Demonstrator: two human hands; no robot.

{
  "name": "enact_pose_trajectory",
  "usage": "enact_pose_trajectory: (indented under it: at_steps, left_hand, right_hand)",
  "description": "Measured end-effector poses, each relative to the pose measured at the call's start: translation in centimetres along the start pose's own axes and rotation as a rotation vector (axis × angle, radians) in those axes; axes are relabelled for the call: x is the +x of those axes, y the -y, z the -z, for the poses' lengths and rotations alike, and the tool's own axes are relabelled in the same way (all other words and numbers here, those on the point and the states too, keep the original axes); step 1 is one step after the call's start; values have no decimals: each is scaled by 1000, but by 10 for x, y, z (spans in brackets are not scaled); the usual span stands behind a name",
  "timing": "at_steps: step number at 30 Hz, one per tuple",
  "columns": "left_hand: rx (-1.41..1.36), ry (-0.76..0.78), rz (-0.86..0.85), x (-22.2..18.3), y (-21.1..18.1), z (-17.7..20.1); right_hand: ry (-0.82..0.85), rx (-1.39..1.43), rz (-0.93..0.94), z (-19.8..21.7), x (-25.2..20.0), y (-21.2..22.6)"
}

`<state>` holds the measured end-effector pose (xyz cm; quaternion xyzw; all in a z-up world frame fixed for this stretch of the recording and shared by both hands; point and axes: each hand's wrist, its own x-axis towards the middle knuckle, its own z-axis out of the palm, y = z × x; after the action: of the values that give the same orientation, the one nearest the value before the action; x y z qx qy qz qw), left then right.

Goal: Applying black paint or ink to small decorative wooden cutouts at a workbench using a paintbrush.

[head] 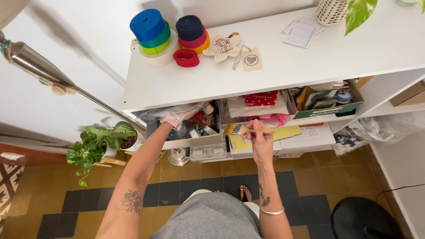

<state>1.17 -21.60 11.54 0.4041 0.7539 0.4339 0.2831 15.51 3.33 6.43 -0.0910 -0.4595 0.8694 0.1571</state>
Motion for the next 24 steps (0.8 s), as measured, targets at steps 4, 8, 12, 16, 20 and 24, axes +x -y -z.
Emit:
enact_pose_trajectory:
  at_steps: [4, 8, 12, 16, 20, 24]
  left_hand:
    - [-131, 37, -2, -2, 15, 1]
    - [-257, 87, -4, -1, 25, 3]
    - [-385, 147, -8, 4, 34, 1]
    - [-478, 193, -5, 13, 73, 4]
    - [-652, 200, -64, 20, 74, -2]
    - [-677, 198, -53, 23, 112, -2]
  right_hand:
    - [11, -3, -11, -7, -2, 4]
    - [9, -4, -31, -7, -5, 4]
    - [17, -12, -45, -9, -13, 13]
    - [74, -120, -103, -9, -17, 16]
    - [303, -366, -221, -21, -20, 10]
    - [360, -431, -248, -46, -22, 17]
